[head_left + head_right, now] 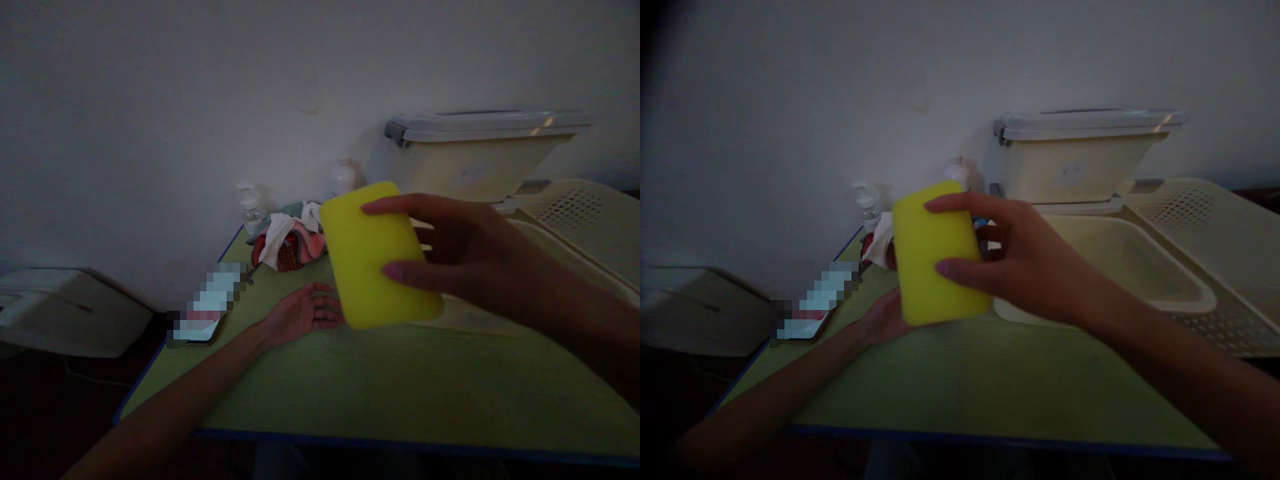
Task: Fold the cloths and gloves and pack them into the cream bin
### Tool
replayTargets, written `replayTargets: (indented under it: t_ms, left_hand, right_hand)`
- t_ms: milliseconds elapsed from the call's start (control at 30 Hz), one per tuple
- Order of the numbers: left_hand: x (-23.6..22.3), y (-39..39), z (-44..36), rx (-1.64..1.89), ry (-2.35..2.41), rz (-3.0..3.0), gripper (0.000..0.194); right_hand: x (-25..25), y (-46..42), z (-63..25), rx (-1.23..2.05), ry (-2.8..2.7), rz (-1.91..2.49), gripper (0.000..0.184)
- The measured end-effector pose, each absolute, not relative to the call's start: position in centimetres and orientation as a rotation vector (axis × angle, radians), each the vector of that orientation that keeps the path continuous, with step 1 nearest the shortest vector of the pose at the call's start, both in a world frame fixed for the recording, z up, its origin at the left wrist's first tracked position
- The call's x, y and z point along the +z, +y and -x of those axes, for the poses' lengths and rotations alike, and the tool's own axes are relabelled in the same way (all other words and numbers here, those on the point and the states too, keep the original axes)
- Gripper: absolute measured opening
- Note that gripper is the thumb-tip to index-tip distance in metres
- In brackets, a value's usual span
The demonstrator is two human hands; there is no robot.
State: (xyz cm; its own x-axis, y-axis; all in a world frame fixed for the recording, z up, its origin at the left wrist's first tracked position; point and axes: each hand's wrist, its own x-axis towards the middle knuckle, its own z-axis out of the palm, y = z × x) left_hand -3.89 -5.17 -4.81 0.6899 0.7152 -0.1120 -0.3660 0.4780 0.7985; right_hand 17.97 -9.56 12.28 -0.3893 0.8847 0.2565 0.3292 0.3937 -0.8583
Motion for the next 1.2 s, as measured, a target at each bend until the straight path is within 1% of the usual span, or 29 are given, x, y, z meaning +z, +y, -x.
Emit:
replayTargets:
  t_ms: [133, 267, 333, 400, 500, 567, 700, 800, 967, 1067, 1133, 1200]
  left_hand:
    - [-4.2, -5.2, 3.1, 0.695, 0.545, -0.976, 0.041]
    - [-4.2, -5.2, 0.5, 0.9, 0.728, -1.298, 0.049]
    - [-4.7, -5.2, -1.3, 1.046, 0.768, -1.46, 0.058]
    - [-5.2, -5.1, -3.2, 1.169, 0.751, -1.576, 0.071]
    - [-5.7, -5.0, -5.6, 1.272, 0.677, -1.656, 0.09]
    - [-5.6, -4.8, -6.6, 1.315, 0.628, -1.673, 0.096]
    - [-5.5, -4.3, -7.8, 1.479, 0.547, -1.748, 0.1]
    - [-6.0, -3.8, -8.3, 1.61, 0.525, -1.817, 0.099]
    - [-6.8, -3.8, -8.6, 1.622, 0.628, -1.821, 0.097]
    - [-6.6, -3.9, -8.5, 1.683, 0.648, -1.858, 0.095]
    - [-6.7, -3.8, -8.5, 1.722, 0.649, -1.877, 0.097]
    - [-6.9, -3.8, -8.4, 1.66, 0.723, -1.827, 0.096]
  right_hand:
    - [14.8, -8.0, -21.2, 0.897, -1.763, 1.241, 0.036]
    - [15.1, -6.5, -23.8, 0.909, -1.63, 1.507, 0.031]
    - [14.6, -5.9, -25.0, 0.967, -1.582, 1.584, 0.03]
    - [14.1, -5.3, -26.3, 1.018, -1.569, 1.605, 0.03]
    - [13.5, -4.7, -28.3, 1.053, -1.63, 1.612, 0.027]
    - [13.2, -4.4, -29.4, 1.086, -1.679, 1.616, 0.027]
    - [12.5, -4.1, -30.8, 1.211, -1.738, 1.59, 0.029]
    - [11.3, -3.9, -31.2, 1.352, -1.758, 1.575, 0.028]
    - [8.7, -3.5, -31.2, 1.561, -1.691, 1.526, 0.025]
    - [7.3, -3.2, -31.3, 1.665, -1.63, 1.507, 0.027]
    - [6.4, -2.9, -31.2, 1.728, -1.586, 1.507, 0.028]
    - [5.7, -2.6, -31.1, 1.752, -1.577, 1.482, 0.029]
